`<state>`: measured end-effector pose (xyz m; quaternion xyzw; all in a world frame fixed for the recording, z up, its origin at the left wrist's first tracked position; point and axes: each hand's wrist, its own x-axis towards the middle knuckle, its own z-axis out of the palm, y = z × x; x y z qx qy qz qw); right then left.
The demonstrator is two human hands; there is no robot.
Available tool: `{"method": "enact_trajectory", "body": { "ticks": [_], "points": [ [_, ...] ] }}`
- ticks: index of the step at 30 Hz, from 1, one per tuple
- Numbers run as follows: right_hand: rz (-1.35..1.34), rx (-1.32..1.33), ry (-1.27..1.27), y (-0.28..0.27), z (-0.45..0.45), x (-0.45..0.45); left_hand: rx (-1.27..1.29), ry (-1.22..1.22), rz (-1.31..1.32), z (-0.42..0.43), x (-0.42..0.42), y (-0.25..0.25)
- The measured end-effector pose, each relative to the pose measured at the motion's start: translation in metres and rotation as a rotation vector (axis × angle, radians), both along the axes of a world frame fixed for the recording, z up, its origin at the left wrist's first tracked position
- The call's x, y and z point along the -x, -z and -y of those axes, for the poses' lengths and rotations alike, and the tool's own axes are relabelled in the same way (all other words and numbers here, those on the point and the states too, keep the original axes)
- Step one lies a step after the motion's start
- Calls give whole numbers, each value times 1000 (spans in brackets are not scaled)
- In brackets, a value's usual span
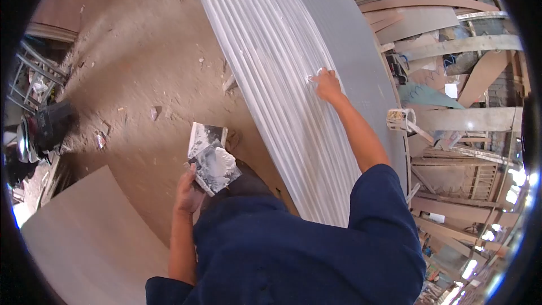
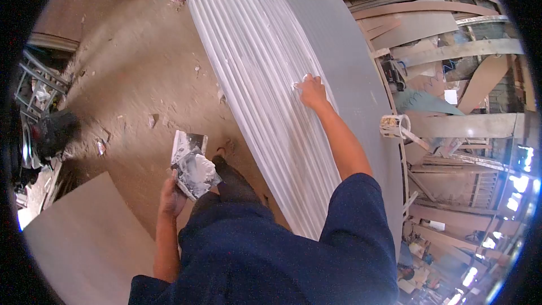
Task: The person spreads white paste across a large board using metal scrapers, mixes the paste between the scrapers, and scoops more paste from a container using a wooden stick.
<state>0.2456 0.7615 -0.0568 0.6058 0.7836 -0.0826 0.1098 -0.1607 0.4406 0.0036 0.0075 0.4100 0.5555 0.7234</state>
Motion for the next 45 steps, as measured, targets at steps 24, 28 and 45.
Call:
{"method": "enact_trajectory", "body": {
  "ticks": [24,28,45],
  "points": [
    [43,-14,-84,9,259,-155,42,30,6,207,-84,20],
    [51,26,-91,6,296,-178,-12,62,18,218,-106,21],
    [-100,-18,-149,18,478,-292,34,39,105,367,-258,33]
  ]
}}
